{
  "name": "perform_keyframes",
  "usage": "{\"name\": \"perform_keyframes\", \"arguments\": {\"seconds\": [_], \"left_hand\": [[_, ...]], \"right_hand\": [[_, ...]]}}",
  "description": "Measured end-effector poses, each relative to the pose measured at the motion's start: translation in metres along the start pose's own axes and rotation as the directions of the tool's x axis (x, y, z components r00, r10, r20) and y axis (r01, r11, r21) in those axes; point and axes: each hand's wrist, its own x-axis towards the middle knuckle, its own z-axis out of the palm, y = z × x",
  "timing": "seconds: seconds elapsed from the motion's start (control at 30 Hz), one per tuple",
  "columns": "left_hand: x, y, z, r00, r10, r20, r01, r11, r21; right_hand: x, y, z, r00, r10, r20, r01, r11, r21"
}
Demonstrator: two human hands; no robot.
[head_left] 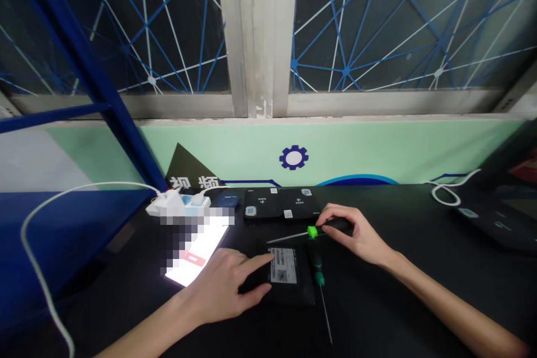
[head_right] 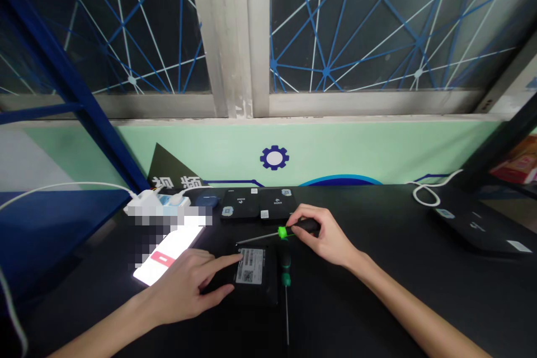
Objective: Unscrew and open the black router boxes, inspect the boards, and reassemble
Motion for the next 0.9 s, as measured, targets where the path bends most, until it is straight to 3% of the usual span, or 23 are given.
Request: {"name": "perform_keyframes", "arguments": {"seconds": [0.3, 0.53, 0.77, 0.9], "left_hand": [[-0.001, -0.003, 0.003, 0.992, -0.078, -0.102, 0.079, 0.997, 0.009], [0.001, -0.002, 0.003, 0.986, -0.167, 0.002, 0.166, 0.982, 0.084], [0.0, -0.004, 0.002, 0.992, -0.106, -0.062, 0.11, 0.991, 0.069], [0.0, -0.001, -0.001, 0.993, 0.017, -0.118, -0.016, 1.0, 0.011]], "right_hand": [[0.0, 0.001, -0.002, 1.0, -0.004, -0.011, 0.003, 0.999, -0.033], [0.002, 0.001, -0.002, 1.0, -0.004, -0.023, 0.003, 0.999, -0.053], [0.001, 0.006, -0.008, 0.997, 0.037, -0.066, -0.039, 0.999, -0.026], [0.001, 0.006, -0.011, 0.998, 0.058, -0.021, -0.058, 0.998, 0.008]]}}
